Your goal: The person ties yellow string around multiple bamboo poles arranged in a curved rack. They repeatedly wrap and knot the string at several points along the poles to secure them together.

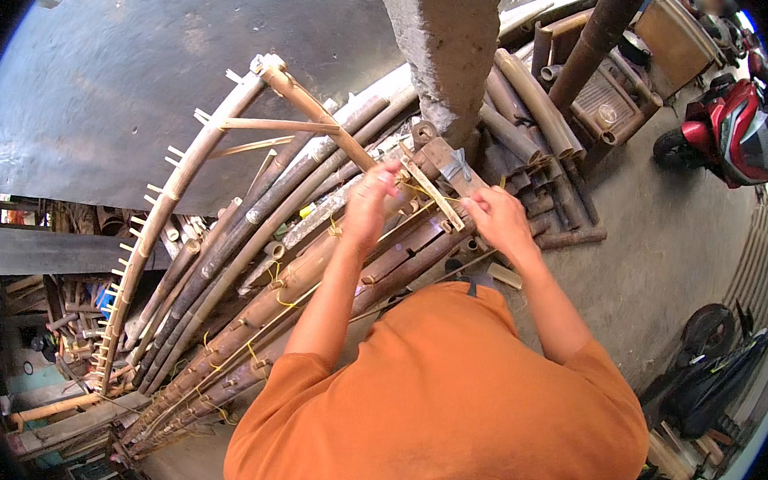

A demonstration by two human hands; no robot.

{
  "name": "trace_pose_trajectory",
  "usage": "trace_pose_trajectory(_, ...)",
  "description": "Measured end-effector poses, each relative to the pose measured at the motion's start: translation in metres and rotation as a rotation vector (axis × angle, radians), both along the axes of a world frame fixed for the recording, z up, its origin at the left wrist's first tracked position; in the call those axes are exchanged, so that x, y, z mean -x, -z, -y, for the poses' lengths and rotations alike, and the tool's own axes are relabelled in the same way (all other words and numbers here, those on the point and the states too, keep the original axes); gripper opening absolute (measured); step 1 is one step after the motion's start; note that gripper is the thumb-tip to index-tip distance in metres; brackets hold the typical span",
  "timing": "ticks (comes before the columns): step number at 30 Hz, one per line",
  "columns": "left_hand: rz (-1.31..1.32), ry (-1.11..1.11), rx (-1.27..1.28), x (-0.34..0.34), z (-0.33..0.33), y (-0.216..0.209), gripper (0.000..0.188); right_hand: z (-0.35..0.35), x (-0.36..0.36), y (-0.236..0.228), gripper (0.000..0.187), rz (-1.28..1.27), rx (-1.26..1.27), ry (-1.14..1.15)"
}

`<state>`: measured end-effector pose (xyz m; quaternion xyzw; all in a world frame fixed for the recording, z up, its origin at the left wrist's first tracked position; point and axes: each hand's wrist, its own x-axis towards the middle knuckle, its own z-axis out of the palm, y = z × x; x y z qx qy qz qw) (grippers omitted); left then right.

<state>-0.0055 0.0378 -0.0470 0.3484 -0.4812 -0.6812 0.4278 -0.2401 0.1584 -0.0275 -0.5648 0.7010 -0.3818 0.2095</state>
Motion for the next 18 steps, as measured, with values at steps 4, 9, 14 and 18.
trace_pose_trajectory(4,-0.520,-0.058,-0.514,-0.031,0.047,0.010,0.035,-0.042,0.034,0.022,0.048,0.124,-0.238,0.084)
trace_pose_trajectory(9,-0.162,-0.313,-0.580,-0.024,0.072,0.047,0.027,-0.071,0.047,0.035,0.055,0.136,-0.196,0.126)
trace_pose_trajectory(14,0.166,-0.140,-0.259,-0.007,0.068,0.034,0.021,-0.059,0.053,0.011,0.051,0.111,-0.089,0.058)
trace_pose_trajectory(18,0.317,0.504,0.097,0.013,0.012,-0.033,0.032,-0.013,0.025,-0.076,0.035,0.220,0.048,-0.194)
